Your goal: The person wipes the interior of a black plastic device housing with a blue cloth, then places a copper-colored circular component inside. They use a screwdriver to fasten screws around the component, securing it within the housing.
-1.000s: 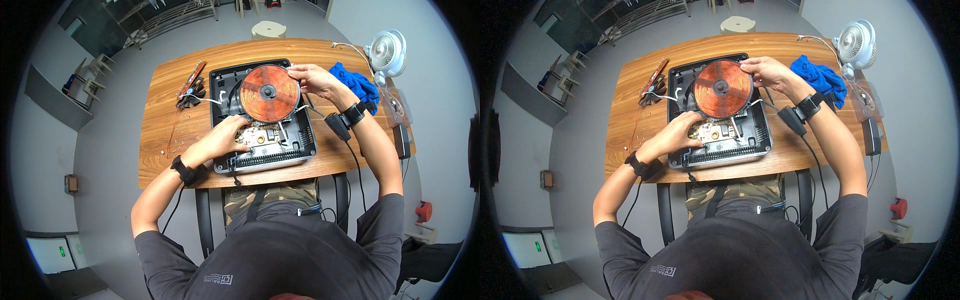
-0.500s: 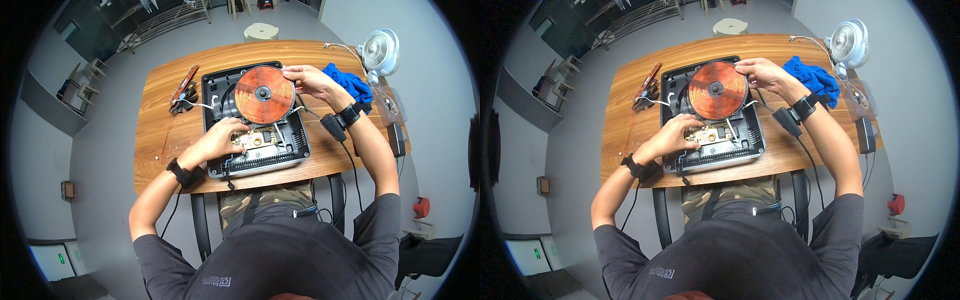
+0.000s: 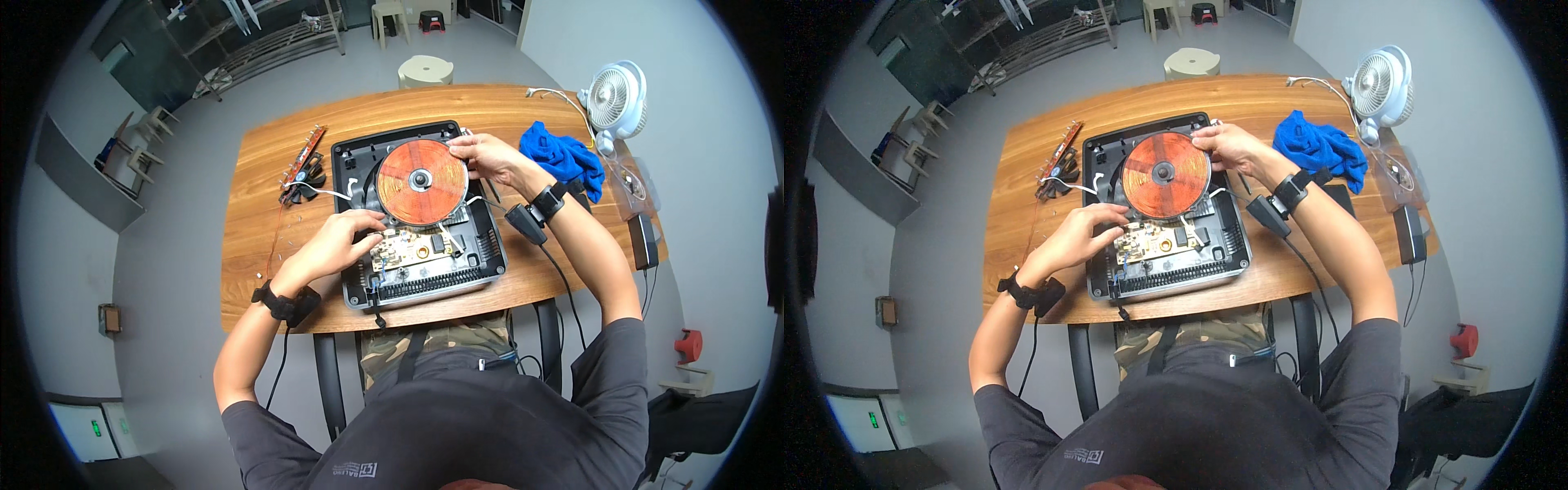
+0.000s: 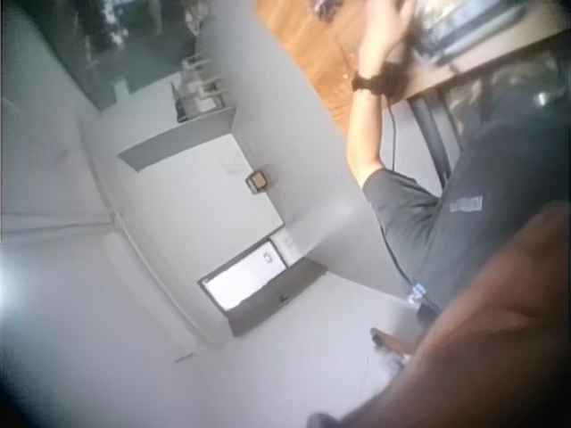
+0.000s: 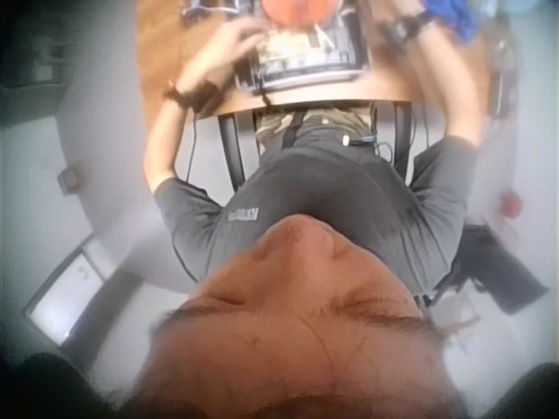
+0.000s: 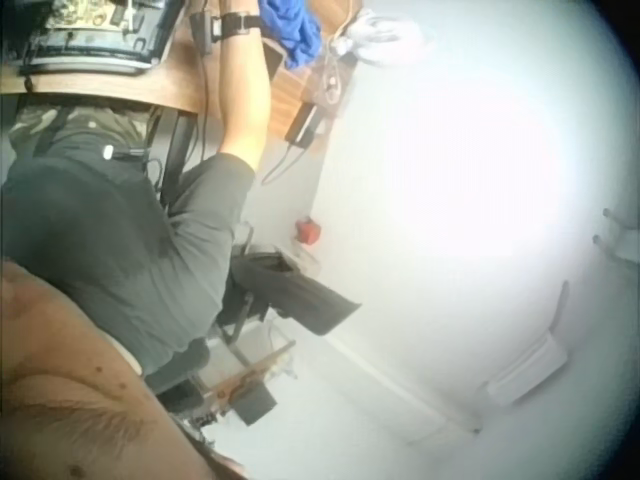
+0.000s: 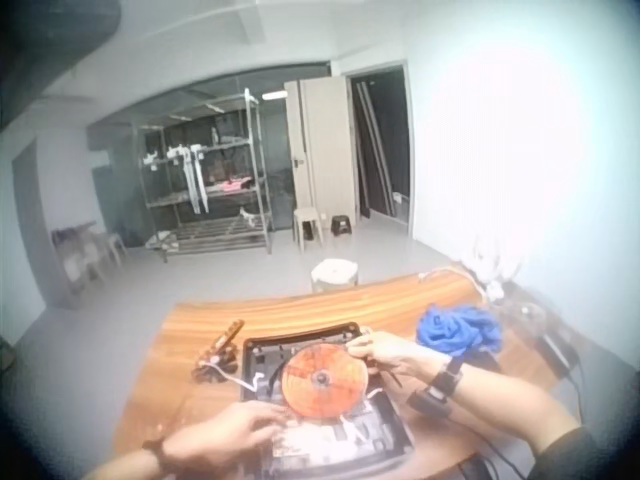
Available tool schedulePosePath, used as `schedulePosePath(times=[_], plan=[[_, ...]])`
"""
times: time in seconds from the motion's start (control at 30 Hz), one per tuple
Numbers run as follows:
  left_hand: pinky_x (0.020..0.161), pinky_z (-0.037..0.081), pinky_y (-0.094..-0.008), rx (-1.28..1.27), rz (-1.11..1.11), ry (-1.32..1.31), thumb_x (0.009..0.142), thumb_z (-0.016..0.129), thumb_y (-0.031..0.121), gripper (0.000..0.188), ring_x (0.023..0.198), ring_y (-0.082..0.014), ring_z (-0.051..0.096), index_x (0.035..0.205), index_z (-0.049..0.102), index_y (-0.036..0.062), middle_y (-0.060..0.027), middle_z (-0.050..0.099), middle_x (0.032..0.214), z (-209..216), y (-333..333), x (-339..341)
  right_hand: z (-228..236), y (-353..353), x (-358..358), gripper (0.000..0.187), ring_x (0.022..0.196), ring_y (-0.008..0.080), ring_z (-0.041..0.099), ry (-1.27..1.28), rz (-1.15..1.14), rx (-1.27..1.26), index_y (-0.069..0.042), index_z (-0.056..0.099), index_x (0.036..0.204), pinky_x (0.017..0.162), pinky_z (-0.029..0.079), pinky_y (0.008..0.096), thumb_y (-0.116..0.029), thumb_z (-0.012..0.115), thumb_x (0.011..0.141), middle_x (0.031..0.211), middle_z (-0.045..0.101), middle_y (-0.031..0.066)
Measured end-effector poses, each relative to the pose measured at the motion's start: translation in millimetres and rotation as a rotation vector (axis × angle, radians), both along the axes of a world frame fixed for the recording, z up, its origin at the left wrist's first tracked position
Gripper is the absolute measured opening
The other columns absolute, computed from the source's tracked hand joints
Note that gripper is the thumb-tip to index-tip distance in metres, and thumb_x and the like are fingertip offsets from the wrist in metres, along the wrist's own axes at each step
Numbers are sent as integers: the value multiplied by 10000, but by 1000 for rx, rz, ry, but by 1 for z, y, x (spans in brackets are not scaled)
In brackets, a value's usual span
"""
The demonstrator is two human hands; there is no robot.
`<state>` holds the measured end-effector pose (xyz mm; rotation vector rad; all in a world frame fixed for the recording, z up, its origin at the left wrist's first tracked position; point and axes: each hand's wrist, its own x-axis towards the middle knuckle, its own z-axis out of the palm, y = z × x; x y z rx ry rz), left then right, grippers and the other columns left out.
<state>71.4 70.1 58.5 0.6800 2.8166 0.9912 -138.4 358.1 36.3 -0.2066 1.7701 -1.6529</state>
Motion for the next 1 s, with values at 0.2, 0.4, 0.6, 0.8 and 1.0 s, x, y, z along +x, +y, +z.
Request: schedulePosePath(times=[0.2, 0.4, 0.6, 0.8, 1.0], plan=[[1055, 488, -425, 1, 32, 44, 925, 619, 74, 249, 1206, -343, 627, 1143, 700, -15, -178, 679, 1277, -13, -5, -3, -10, -10, -2, 189, 780, 78, 619, 84, -19, 91, -95, 696, 1163, 633, 497, 234, -188, 649, 1006, 937, 696, -3], [1044, 459, -426, -196, 5, 117, 835, 686, 63, 344, 1155, -323, 598, 1177, 679, 18, -150, 667, 1150, -7, -7, 9, -5, -12, 4, 327, 834, 118, 653, 265, -7, 151, 3, 656, 1245, 678, 535, 265, -138, 699, 954, 996, 700, 63], [1071, 416, -445, -192, 29, 110, 830, 725, 129, 385, 1198, -342, 563, 1192, 656, 22, -161, 640, 1178, -1, -8, 22, -6, -6, 2, 444, 895, 145, 662, 448, 71, 273, 37, 609, 1293, 697, 551, 282, -164, 746, 921, 1035, 701, 102], [1058, 426, -435, -219, 15, 110, 829, 749, 130, 386, 1158, -339, 576, 1190, 667, 25, -151, 656, 1157, -8, -13, 22, 7, 4, 6, 315, 1009, 142, 643, 462, 154, 303, -12, 675, 1226, 794, 571, 286, -228, 672, 997, 1116, 698, 77], [1007, 472, -436, -169, 10, 161, 852, 734, 114, 314, 1091, -348, 604, 1145, 672, 23, -156, 663, 1138, -11, -15, 23, 6, 38, -11, 269, 775, 106, 644, 634, 73, 356, 12, 705, 1134, 728, 552, 265, -210, 660, 990, 864, 695, 35]])
